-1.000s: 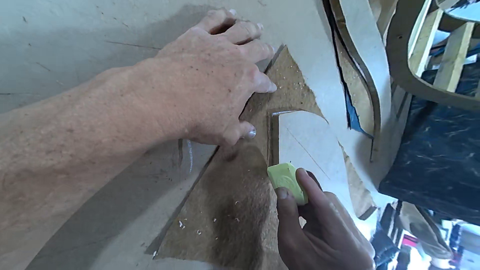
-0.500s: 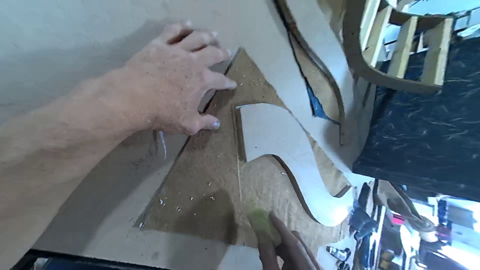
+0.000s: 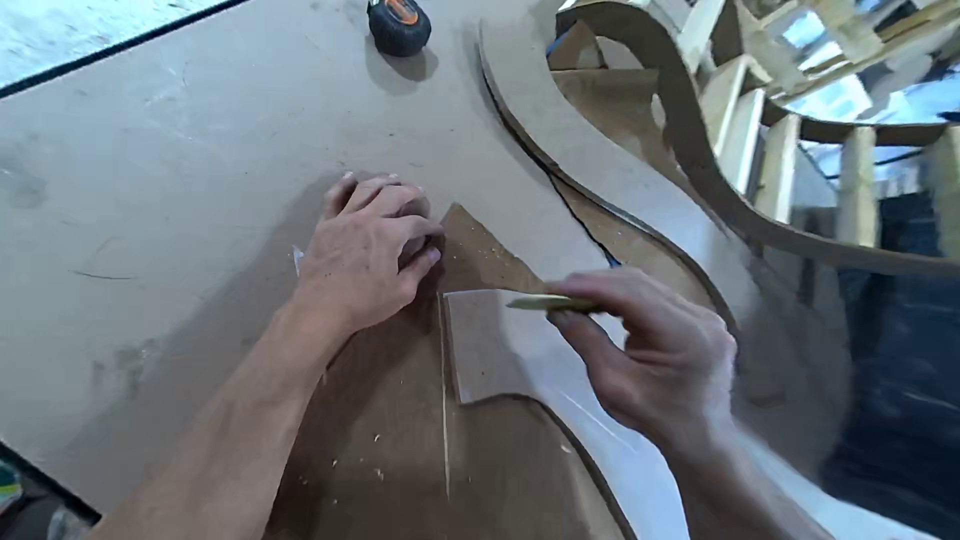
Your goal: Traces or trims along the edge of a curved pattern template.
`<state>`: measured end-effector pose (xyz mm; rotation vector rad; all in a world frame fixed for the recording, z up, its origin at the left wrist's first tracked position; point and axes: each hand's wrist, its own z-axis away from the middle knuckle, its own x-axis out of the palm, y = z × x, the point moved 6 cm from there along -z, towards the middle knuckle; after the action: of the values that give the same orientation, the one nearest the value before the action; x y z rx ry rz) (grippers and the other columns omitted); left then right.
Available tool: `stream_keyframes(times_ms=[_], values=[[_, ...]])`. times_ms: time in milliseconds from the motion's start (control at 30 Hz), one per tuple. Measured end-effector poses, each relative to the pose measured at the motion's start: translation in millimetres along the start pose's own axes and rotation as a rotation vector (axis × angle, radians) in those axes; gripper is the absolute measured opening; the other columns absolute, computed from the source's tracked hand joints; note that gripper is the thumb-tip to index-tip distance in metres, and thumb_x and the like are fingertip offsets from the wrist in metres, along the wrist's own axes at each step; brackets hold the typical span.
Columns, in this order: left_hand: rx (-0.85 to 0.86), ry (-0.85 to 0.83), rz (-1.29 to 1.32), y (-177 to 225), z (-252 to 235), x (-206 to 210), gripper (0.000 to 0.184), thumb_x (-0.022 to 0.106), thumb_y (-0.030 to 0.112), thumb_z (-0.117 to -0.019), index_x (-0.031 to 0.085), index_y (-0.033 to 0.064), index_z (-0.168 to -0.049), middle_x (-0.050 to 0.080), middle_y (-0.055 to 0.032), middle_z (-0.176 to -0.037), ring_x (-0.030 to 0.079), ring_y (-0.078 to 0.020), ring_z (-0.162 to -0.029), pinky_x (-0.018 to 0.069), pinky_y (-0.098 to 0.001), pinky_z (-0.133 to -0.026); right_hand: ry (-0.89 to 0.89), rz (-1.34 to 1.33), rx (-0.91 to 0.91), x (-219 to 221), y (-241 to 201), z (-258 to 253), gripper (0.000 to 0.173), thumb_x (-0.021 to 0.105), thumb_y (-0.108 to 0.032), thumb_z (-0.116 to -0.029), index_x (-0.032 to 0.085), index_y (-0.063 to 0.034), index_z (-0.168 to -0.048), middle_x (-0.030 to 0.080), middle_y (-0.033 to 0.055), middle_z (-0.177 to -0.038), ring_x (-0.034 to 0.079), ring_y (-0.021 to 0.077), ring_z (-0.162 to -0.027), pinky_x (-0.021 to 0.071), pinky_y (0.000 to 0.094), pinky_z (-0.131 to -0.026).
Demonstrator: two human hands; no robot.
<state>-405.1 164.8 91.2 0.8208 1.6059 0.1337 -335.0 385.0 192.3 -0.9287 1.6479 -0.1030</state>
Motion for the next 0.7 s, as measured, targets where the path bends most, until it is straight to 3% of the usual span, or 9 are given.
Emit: stream_keyframes(times_ms=[100,200,467,700], values=[[0.071,0.011,-0.05,0,-1,2,0.031,0.059,0.043,-0.0958,0.077,0.0282,-0.117,0.061,-0.0002,-0.143,0.044,-0.0256,-0.145,0.0269,-0.0584,-0.121,-0.132,-0.117,-0.179,37,22,-31,0.019,0.064,-0.006,-0.0937,0.073,-0.0049,-0.111,0.071,0.0019,-0.108,0.069,0.0074,-0.097,0.0607,0.0255,-0.084],[0.101,0.029,-0.074,-2,-3,1,0.03,0.06,0.042,-0.0936,0.077,0.0308,-0.116,0.063,0.0005,-0.141,0.046,-0.0252,-0.143,0.0321,-0.0572,-0.117,-0.22,-0.193,-0.298,58,35,-48,0.018,0.061,-0.005,-0.095,0.07,-0.0044,-0.11,0.069,0.0025,-0.11,0.067,0.0072,-0.102,0.0592,0.0238,-0.088],[0.099,0.033,-0.061,0,-2,-1,0.031,0.06,0.043,-0.094,0.078,0.028,-0.114,0.063,0.0,-0.14,0.048,-0.0263,-0.141,0.0319,-0.0569,-0.117,-0.189,-0.185,-0.293,69,36,-45,0.02,0.066,-0.009,-0.0911,0.073,-0.0018,-0.109,0.071,0.004,-0.104,0.068,0.0064,-0.093,0.0585,0.0212,-0.08],[0.104,0.045,-0.045,0,-1,-2,0.03,0.062,0.036,-0.0897,0.078,0.0267,-0.114,0.064,-0.0007,-0.139,0.048,-0.0272,-0.14,0.0335,-0.0575,-0.115,-0.169,-0.152,-0.333,73,34,-38,0.02,0.065,-0.009,-0.0912,0.074,-0.0014,-0.108,0.072,0.0058,-0.104,0.068,0.0089,-0.095,0.0581,0.0235,-0.082]])
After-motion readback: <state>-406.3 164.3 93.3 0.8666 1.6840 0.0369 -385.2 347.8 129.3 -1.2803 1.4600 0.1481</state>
